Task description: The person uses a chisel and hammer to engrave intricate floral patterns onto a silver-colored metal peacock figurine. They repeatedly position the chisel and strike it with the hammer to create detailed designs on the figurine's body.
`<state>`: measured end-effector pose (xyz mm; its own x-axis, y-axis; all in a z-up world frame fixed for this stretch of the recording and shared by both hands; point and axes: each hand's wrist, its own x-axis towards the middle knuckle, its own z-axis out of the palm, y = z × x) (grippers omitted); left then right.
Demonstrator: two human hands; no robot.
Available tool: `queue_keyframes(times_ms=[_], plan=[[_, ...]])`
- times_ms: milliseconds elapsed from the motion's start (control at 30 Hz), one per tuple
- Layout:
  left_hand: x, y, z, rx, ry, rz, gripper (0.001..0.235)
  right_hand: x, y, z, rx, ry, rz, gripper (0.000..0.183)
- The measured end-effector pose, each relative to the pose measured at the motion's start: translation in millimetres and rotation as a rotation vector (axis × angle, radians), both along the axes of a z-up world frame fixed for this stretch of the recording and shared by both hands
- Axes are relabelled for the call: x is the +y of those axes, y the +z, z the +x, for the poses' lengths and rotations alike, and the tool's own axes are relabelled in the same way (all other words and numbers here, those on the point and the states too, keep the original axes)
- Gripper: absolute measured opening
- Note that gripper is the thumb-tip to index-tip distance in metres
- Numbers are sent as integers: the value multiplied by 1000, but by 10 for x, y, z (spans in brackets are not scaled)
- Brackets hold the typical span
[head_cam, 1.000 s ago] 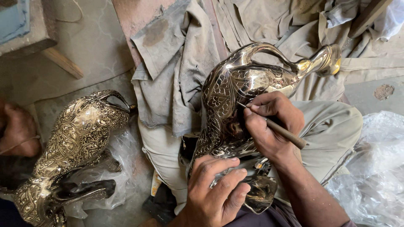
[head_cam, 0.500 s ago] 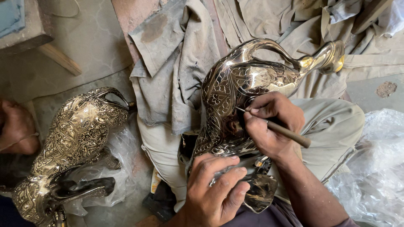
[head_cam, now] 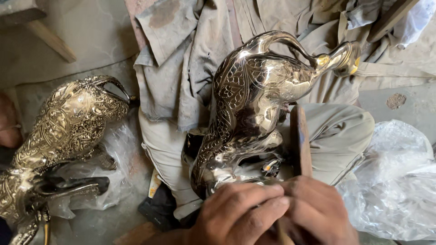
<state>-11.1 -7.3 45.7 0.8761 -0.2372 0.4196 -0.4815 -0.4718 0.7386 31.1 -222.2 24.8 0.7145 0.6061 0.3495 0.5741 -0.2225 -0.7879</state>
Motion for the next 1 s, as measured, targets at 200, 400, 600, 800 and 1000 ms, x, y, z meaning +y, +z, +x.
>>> queue_keyframes(times_ms=[200, 400, 600, 800, 1000], plan=[[-86, -11, -58, -86, 68, 60, 25, 37, 43, -150, 116, -172, -176, 26], [-37, -248, -271, -189, 114, 138, 32, 72, -254, -28, 298, -386, 67, 12], [-60, -663, -269, -156, 269, 167, 43, 23, -746, 526, 289, -275, 333, 15], [-14, -916, -253, -156, 327, 99, 55, 55, -742, 593, 281, -298, 335, 10], [21, -862, -222, -132, 289, 78, 52, 148, -580, 451, 413, -450, 329, 12]])
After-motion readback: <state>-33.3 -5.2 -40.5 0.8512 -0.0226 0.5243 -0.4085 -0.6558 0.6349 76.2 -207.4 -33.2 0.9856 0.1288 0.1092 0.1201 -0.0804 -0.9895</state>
